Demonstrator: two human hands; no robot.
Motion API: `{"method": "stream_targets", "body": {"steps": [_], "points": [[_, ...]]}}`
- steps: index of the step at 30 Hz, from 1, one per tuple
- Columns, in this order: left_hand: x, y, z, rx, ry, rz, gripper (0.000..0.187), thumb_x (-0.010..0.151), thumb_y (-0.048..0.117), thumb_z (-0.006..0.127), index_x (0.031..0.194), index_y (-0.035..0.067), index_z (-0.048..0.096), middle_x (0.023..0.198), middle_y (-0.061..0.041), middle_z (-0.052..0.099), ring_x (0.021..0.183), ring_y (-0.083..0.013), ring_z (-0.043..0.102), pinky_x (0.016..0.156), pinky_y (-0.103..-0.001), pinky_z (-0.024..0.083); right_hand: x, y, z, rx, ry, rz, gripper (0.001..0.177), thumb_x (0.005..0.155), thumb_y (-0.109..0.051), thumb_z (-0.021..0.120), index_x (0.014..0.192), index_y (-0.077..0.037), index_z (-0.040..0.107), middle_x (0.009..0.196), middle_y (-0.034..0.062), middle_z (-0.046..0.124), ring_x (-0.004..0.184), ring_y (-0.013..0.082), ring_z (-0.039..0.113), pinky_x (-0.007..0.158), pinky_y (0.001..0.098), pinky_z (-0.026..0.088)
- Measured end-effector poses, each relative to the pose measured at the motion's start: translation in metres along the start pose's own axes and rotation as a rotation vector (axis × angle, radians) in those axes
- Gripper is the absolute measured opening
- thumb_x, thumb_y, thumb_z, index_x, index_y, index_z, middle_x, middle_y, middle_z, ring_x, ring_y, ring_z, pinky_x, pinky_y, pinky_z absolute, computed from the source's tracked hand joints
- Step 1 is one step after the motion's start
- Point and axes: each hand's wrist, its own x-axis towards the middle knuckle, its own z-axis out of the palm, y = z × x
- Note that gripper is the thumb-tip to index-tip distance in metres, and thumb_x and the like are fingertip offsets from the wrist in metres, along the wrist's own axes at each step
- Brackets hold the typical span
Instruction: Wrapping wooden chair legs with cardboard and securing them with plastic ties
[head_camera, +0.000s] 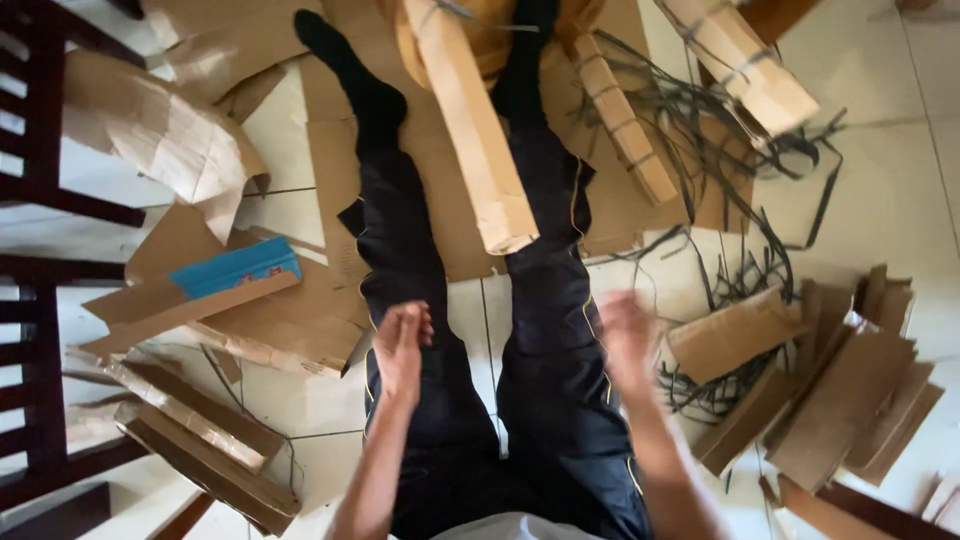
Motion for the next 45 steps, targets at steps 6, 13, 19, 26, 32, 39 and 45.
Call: {"method": "stream_targets", "body": {"steps": [6,13,19,26,32,39,45], "points": [[0.056,0.116,0.077,-0.105,-0.215,-0.097,0.051,0.098,0.043,0.068,0.132,0.005,0.064,0.119,-0.019,0.069,0.108,-0.0297,0.067,0.095,-0.044,0.056,0.098,-0.206,0.043,0.230,0.288,-0.022,0.028,0.098,-0.045,0.074,0.103,-0.021,0.061,0.074,-0.0077,0.052,0.056,0.0013,0.045,0.049,0.0144,0.034],[0.158,0.141,0.191,0.119,-0.234,0.083,0.080,0.075,0.028,0.075,0.141,-0.006,0.047,0.126,-0.023,0.066,0.105,-0.0287,0.069,0.091,-0.034,0.057,0.210,-0.264,0.164,-0.237,-0.402,-0.997,0.012,0.107,-0.001,0.067,0.115,0.007,0.071,0.099,0.0148,0.068,0.082,0.0237,0.059,0.073,0.0334,0.047],[0.168,0.136,0.212,0.204,-0.123,0.043,0.089,0.070,0.036,0.071,0.144,-0.006,0.043,0.122,-0.029,0.054,0.099,-0.0365,0.062,0.083,-0.042,0.058,0.252,-0.248,0.193,-0.470,-0.536,-1.089,0.014,0.095,0.006,0.070,0.107,0.003,0.076,0.101,0.0101,0.072,0.075,0.0263,0.066,0.066,0.0358,0.049],[0.156,0.156,0.199,0.069,-0.227,-0.003,0.078,0.074,0.028,0.069,0.141,-0.002,0.041,0.116,-0.021,0.059,0.090,-0.0265,0.066,0.075,-0.035,0.059,0.245,-0.245,0.208,-0.464,-0.475,-0.944,0.013,0.098,-0.010,0.073,0.104,0.002,0.071,0.091,0.0099,0.075,0.070,0.0215,0.068,0.063,0.0319,0.052],[0.147,0.162,0.202,-0.143,-0.228,-0.174,0.091,0.076,0.031,0.072,0.147,-0.002,0.026,0.130,-0.022,0.054,0.105,-0.0253,0.063,0.087,-0.036,0.055,0.258,-0.244,0.225,-0.919,-0.508,-0.654,0.048,0.089,-0.038,0.076,0.110,0.004,0.066,0.082,0.0171,0.072,0.065,0.0386,0.069,0.061,0.0466,0.055],[0.141,0.169,0.198,-0.359,-0.259,-0.369,0.077,0.075,0.020,0.075,0.139,-0.001,0.037,0.104,-0.021,0.064,0.081,-0.0230,0.066,0.068,-0.034,0.057,0.268,-0.234,0.246,-0.848,-0.644,-0.141,0.060,0.083,-0.033,0.069,0.114,0.017,0.061,0.102,0.0269,0.069,0.083,0.0350,0.069,0.072,0.0406,0.057],[0.152,0.156,0.189,-0.369,-0.396,-0.280,0.098,0.070,0.027,0.074,0.146,0.000,0.019,0.127,-0.025,0.046,0.111,-0.0342,0.058,0.092,-0.045,0.054,0.261,-0.241,0.243,-0.718,-0.709,-0.022,0.070,0.083,-0.030,0.062,0.136,0.013,0.045,0.125,0.0268,0.064,0.108,0.0361,0.067,0.091,0.0393,0.055]]}}
